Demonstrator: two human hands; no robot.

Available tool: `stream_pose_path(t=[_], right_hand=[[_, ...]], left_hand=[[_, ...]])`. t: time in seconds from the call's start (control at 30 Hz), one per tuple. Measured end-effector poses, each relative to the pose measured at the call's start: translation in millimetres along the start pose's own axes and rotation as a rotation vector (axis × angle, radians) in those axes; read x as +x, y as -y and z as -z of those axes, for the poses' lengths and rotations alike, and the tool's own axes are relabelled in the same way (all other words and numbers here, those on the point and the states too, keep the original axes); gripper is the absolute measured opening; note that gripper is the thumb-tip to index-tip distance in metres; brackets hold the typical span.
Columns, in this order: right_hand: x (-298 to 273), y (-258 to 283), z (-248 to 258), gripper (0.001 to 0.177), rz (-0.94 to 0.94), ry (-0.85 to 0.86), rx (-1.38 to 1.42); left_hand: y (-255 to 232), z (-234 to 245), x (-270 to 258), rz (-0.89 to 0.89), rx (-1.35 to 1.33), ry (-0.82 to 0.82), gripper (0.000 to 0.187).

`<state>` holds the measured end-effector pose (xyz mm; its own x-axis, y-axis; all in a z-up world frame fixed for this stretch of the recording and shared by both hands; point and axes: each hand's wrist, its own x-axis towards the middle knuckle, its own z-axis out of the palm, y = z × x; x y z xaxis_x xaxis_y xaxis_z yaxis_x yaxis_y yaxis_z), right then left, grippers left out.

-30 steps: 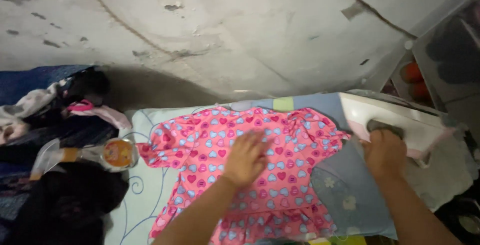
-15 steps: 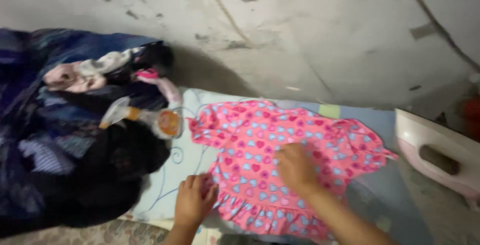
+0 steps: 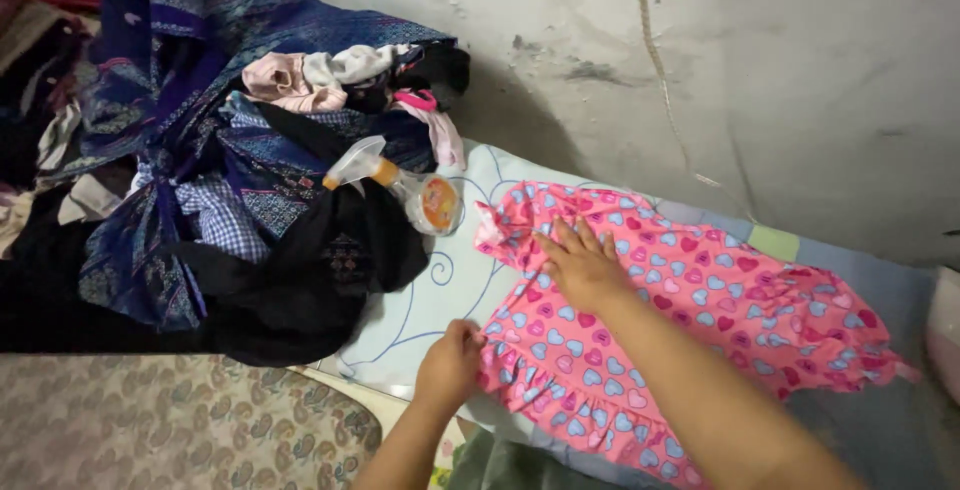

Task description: The recorder irons a pink patterned blouse and a brown patterned garment, using a spray bottle for moisture, and then folds them.

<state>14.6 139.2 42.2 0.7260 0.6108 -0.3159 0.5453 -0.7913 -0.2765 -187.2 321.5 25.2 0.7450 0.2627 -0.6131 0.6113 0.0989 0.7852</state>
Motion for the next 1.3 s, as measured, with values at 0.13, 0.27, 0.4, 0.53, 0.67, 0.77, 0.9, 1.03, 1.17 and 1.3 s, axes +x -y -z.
stream_pose_path(t=[0.13,0.27,0.4,0.53,0.67,0.77,0.9,1.03,1.17,1.3], right_hand=[[-14.1,3.6,-7.5,0.055,0.017,-0.255,0.009],[-92.6,14.1,-26.3,0.056,0.113,-0.701,0.103],[-179.9,-13.1,-63.2,0.065,-0.310,-0.575,0.042],[-244.9,-67.4,-104.0,0.079,-0.664,-0.437,-0.074],[-254.3,-74.6,-103.7,0.076,-0.695,-0.462,-0.088],[-234.2,-61.0,-83.8,0.080,-0.783,-0.329,-0.104],[-181.7,-26.5,-34.6,0.060,-0.448,-0.741,0.017],[-108.1,11.2,14.4,0.060,-0.044,-0.798,0.207],[-55.3,42.7,41.9,0.060,0.140,-0.765,0.290],[-36.4,64.8,67.9,0.065,0.163,-0.638,0.519]], left_hand=[[-35.1,-15.7,2.3,-0.242,1.061,-0.398,0.026],[-52.8,-31.1,36.3,-0.394,0.946,-0.377,0.038],[-46.9,-54.0,103.5,-0.277,0.648,-0.188,0.041],[-60.4,-60.2,146.4,-0.073,-0.159,-0.154,0.021],[-25.3,-38.1,206.4,-0.092,-0.724,-0.321,0.009],[-62.8,-22.2,153.0,-0.147,-0.281,-0.855,0.038],[-74.0,18.0,132.5,-0.611,0.263,-1.174,0.065],[-133.2,46.0,119.1,-0.238,0.092,-0.870,0.078],[-127.0,63.2,141.8,-0.020,0.390,-0.611,0.081],[-132.4,55.2,104.8,-0.459,0.336,-0.573,0.070]])
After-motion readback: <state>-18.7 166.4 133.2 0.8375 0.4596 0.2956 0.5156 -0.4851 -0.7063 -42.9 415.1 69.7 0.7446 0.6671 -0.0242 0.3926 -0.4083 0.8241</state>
